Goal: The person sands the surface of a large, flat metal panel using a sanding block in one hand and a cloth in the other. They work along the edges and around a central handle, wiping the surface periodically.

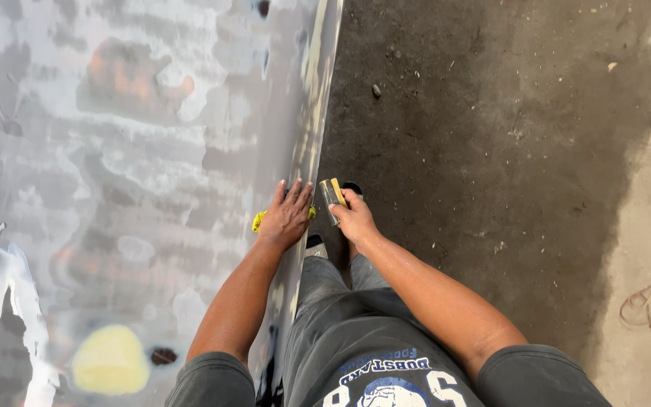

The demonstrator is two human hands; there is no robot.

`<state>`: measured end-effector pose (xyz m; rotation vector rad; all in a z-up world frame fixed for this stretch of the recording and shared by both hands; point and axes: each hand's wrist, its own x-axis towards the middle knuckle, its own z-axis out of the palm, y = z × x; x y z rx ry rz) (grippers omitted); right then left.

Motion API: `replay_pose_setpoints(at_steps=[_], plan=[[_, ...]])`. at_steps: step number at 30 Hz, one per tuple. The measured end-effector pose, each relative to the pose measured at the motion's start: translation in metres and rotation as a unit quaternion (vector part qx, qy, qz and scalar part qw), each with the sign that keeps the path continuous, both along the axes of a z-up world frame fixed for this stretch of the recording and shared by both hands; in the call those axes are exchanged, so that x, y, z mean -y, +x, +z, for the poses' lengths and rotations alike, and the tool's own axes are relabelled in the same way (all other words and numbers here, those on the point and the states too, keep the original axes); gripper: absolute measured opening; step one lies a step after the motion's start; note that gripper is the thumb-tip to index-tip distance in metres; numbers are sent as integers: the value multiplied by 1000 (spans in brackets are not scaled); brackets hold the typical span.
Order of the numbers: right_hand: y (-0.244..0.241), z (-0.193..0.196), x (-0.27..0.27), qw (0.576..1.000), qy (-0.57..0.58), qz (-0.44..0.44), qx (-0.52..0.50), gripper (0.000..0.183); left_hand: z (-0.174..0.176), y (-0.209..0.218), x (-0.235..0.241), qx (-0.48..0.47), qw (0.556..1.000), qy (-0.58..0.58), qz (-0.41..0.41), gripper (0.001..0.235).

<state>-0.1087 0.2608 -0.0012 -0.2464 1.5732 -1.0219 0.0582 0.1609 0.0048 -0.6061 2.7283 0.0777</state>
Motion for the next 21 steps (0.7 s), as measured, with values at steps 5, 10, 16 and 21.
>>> replay_pose_setpoints(at_steps=[5,10,16,21], plan=[[-42,-1,32,1000,1,25,-4,31,11,-34,35,27,1000,1,-4,62],[-88,3,59,1000,11,24,-1,33,3,-70,69,18,999,30,6,65],[-124,-2,80,1000,25,17,-2,33,0,-110,116,34,999,29,3,67],[-148,-2,101,1000,24,1,0,32,-1,-145,160,44,999,-1,-7,64]])
